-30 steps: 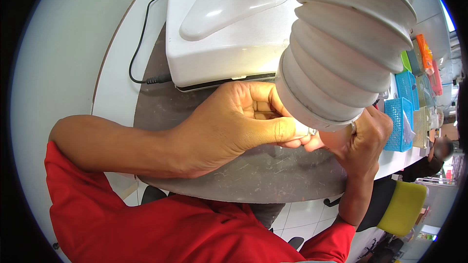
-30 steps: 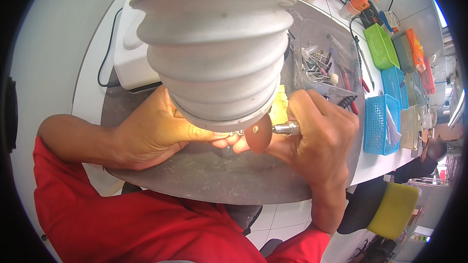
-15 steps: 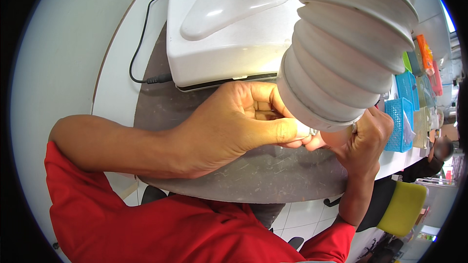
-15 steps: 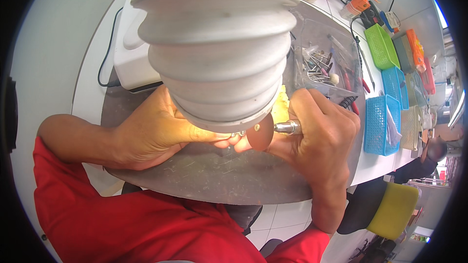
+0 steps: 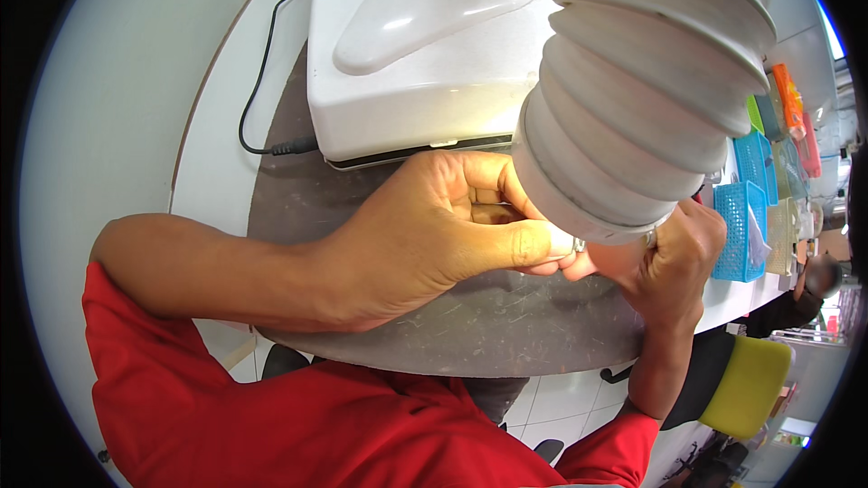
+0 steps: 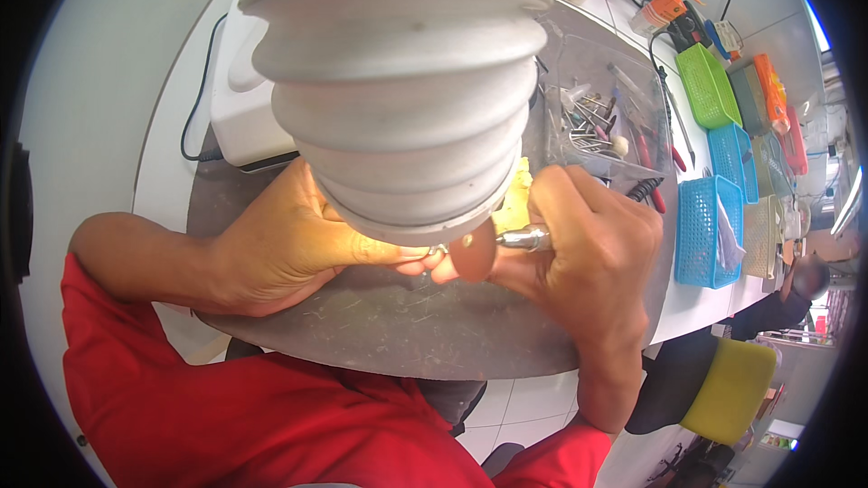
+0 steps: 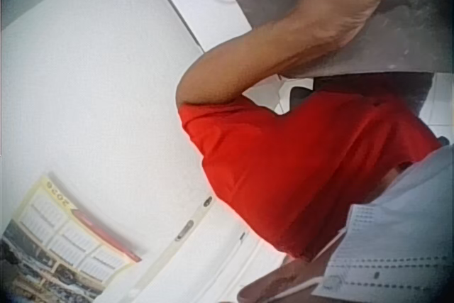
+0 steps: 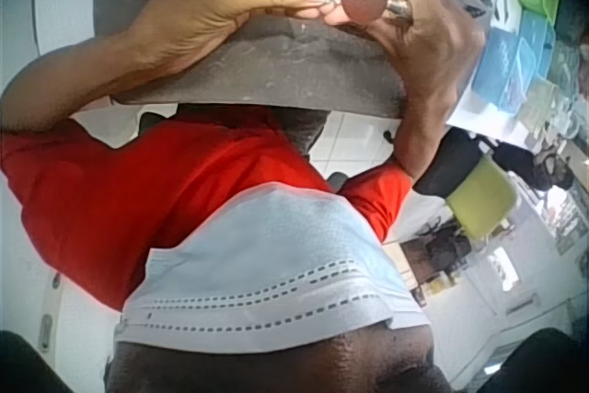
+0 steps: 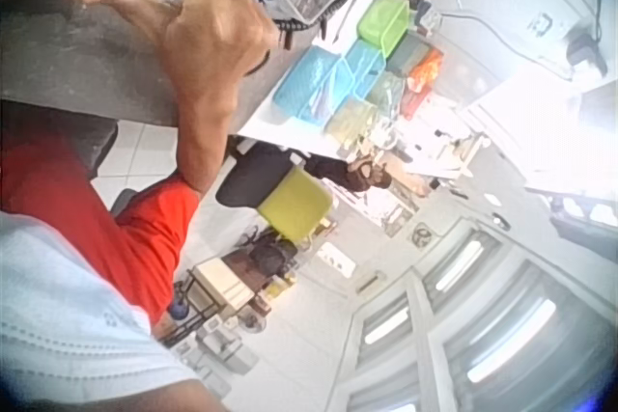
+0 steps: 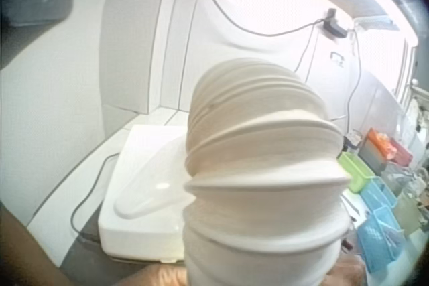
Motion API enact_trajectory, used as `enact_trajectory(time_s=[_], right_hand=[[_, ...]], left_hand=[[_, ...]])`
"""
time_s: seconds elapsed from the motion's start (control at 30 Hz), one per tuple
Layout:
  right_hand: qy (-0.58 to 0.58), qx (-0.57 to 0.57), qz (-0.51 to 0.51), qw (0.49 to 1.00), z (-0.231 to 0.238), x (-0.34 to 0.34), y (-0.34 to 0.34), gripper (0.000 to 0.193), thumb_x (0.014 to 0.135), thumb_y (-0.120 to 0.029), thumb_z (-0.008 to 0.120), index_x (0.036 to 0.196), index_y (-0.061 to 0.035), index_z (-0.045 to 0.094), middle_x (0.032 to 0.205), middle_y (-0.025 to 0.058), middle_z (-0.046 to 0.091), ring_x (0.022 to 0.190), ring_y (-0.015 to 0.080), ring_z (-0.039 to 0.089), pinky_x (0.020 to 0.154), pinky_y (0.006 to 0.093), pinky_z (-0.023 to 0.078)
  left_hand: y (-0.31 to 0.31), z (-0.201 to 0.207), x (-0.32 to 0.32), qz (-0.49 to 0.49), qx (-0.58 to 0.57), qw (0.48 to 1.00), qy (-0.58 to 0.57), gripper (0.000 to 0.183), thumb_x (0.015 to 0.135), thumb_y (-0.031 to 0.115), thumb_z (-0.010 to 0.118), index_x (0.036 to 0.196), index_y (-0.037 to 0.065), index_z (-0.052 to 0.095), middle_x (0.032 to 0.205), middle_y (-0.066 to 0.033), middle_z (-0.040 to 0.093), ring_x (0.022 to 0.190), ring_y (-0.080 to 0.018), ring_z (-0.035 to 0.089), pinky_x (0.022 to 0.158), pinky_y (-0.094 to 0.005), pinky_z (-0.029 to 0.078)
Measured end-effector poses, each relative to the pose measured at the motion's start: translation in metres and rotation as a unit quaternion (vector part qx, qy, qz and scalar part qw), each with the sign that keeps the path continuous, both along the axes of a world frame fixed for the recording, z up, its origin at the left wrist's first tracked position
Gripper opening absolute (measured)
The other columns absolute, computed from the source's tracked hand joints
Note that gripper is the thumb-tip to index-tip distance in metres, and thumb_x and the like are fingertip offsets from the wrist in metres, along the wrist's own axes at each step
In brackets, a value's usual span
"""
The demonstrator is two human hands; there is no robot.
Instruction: The person uses a rotary grinding tool with a disc attachment to smooth the surface of a yellow dental cast. They hold the cast in their left hand and the tool in their right, applying the spinning disc to the cast's surface. The person periodically stops to inspect the cast and reposition it for further grinding.
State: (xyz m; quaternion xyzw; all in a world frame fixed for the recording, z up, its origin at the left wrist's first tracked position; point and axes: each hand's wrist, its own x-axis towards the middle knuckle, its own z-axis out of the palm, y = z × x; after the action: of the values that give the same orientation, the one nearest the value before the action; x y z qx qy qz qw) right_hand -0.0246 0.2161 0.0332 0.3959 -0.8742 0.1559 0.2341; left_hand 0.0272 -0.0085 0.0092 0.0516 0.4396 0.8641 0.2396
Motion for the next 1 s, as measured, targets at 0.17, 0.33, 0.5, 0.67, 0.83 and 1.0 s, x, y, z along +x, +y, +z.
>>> enact_trajectory(time_s=[0.17,0.33,0.5,0.67,0.83,1.0], right_hand=[[0.002,-0.001,0.007,1.0,0.0009,-0.0003,-0.0007,0.066,0.052,-0.054,0.092,0.066,-0.0071,0.048,0.058,0.0041,0.044,0.046,0.0212,0.048,0.044,0.0345,0.036],[0.007,0.0,0.009,1.0,-0.0014,-0.0019,0.0039,0.07,0.054,-0.06,0.089,0.065,-0.0071,0.045,0.057,0.0039,0.04,0.045,0.0199,0.045,0.044,0.034,0.035],[0.022,0.009,0.007,1.0,0.0013,-0.0009,0.003,0.071,0.055,-0.063,0.087,0.065,-0.0073,0.044,0.057,0.0035,0.039,0.045,0.0187,0.044,0.043,0.0334,0.034],[0.016,0.007,0.013,1.0,0.001,-0.0013,0.0032,0.071,0.056,-0.063,0.087,0.065,-0.0073,0.044,0.057,0.0036,0.039,0.045,0.0188,0.045,0.043,0.0336,0.034],[0.016,0.009,0.014,1.0,-0.0002,-0.0009,0.003,0.067,0.058,-0.061,0.086,0.066,-0.0067,0.047,0.058,0.0042,0.041,0.045,0.0205,0.046,0.044,0.0339,0.034],[0.013,0.003,0.02,1.0,-0.0015,-0.0015,0.003,0.065,0.058,-0.058,0.086,0.067,-0.0062,0.048,0.058,0.0051,0.042,0.046,0.022,0.045,0.044,0.0342,0.035]], left_hand=[[-0.0001,0.002,-0.0001,0.001,-0.005,1.0,-0.006,0.02,0.09,-0.007,0.067,0.11,-0.003,0.063,0.096,-0.0128,0.069,0.091,-0.0211,0.068,0.078,-0.0311,0.054],[-0.0006,-0.0016,-0.0006,-0.003,0.009,1.0,-0.005,0.023,0.09,-0.006,0.067,0.112,-0.003,0.062,0.097,-0.0127,0.067,0.092,-0.0211,0.068,0.079,-0.0308,0.055],[-0.0016,0.0025,0.0,-0.003,0.006,1.0,-0.024,0.026,0.09,-0.006,0.067,0.115,-0.002,0.06,0.1,-0.0126,0.066,0.094,-0.0207,0.067,0.081,-0.0305,0.055],[-0.0023,0.0014,-0.0009,-0.013,0.017,1.0,-0.022,0.026,0.09,-0.005,0.068,0.115,-0.002,0.06,0.1,-0.0119,0.066,0.095,-0.0207,0.067,0.081,-0.0308,0.056],[-0.0025,0.0037,0.0004,-0.001,-0.001,1.0,-0.027,0.026,0.091,-0.005,0.068,0.116,-0.002,0.06,0.1,-0.0113,0.067,0.094,-0.0205,0.067,0.081,-0.0312,0.056],[-0.0025,0.0005,-0.0001,-0.013,-0.01,1.0,-0.022,0.027,0.091,-0.005,0.067,0.116,-0.002,0.061,0.101,-0.0114,0.067,0.092,-0.0196,0.067,0.083,-0.0311,0.056]])
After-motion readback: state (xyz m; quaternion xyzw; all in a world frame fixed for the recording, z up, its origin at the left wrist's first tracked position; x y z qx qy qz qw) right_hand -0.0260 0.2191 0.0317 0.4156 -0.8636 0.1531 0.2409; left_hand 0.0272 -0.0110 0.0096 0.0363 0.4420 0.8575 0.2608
